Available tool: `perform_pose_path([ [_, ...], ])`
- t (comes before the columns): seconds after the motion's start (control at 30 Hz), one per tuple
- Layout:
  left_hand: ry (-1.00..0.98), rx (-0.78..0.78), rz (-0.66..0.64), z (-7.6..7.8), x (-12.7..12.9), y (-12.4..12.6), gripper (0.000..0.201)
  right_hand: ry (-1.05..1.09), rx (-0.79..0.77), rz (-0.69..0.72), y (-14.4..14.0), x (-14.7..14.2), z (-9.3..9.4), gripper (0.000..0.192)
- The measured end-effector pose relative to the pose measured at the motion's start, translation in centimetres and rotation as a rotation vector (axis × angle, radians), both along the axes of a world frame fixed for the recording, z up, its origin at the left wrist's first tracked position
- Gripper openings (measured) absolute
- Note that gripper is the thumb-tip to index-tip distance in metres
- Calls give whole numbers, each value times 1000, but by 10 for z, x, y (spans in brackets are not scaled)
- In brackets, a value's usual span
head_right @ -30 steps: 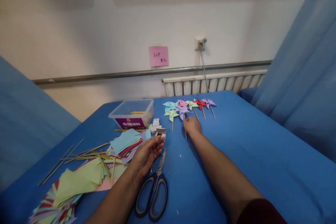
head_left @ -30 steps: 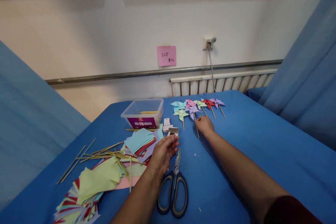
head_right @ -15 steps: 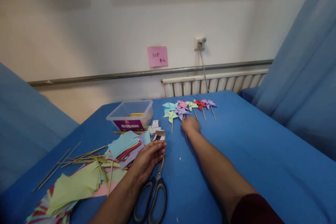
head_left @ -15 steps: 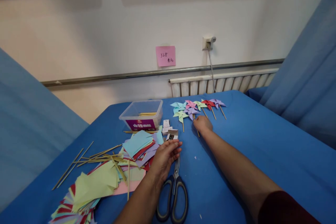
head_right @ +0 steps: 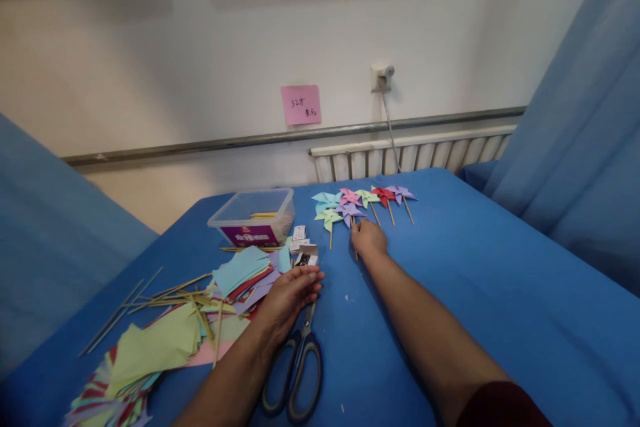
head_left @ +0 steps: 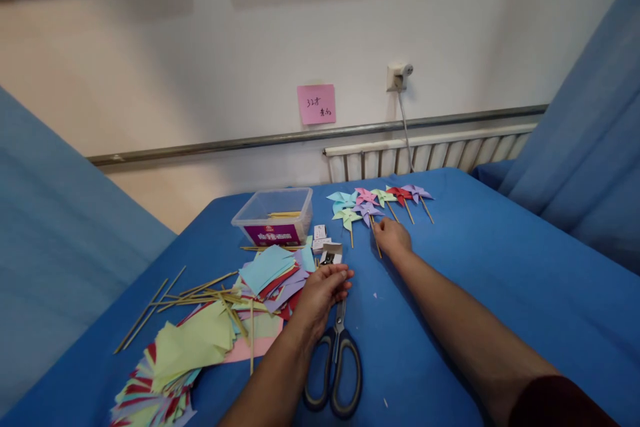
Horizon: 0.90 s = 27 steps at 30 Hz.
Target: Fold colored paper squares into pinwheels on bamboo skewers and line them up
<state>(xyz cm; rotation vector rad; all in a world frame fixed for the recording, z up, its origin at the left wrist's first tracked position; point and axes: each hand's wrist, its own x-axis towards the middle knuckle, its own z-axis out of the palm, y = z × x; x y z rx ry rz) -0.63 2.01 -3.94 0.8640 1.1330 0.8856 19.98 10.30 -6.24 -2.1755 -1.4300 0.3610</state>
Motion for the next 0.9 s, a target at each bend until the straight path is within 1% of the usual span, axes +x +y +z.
perform_pose_path([
  [0.1, 44, 37, -17, 1, 3, -3, 24, 17, 56, 26, -20, -8, 7, 33],
  [0.17, 78, 78, -37, 2, 6, -6, 21, 55, 101, 73, -37, -21, 10, 29],
  [0.2, 99, 107, -42, 2, 7, -6, 20, 133, 179, 111, -47, -29, 10, 28],
  [0.27, 146, 179, -42, 1, 9, -8, 15, 362, 283, 194, -66, -49, 8, 30],
  [0.33, 208, 268, -33, 0, 10, -8, 10, 595, 328, 253, -83, -66, 3, 30],
  [0.4, 267, 349, -4, -1, 10, -8, 11, 725, 356, 260, -93, -76, -4, 31],
  [0.5, 290, 370, 53, 4, 5, -9, 10, 801, 348, 284, -94, -76, -14, 30],
  [0.57, 285, 358, 130, 9, -6, -11, 11, 819, 302, 275, -87, -70, -20, 29],
  [0.63, 320, 384, 200, 13, -21, -15, 13, 845, 270, 275, -80, -64, -25, 29],
  [0.7, 361, 377, 255, 15, -40, -22, 16, 869, 247, 277, -74, -62, -28, 30],
  [0.77, 399, 374, 252, 14, -57, -30, 19, 887, 234, 284, -71, -63, -30, 30],
  [0.83, 499, 415, 258, 13, -70, -37, 18, 895, 232, 299, -71, -66, -31, 29],
  [0.9, 696, 452, 265, 15, -79, -39, 14, 896, 235, 320, -72, -69, -32, 28],
])
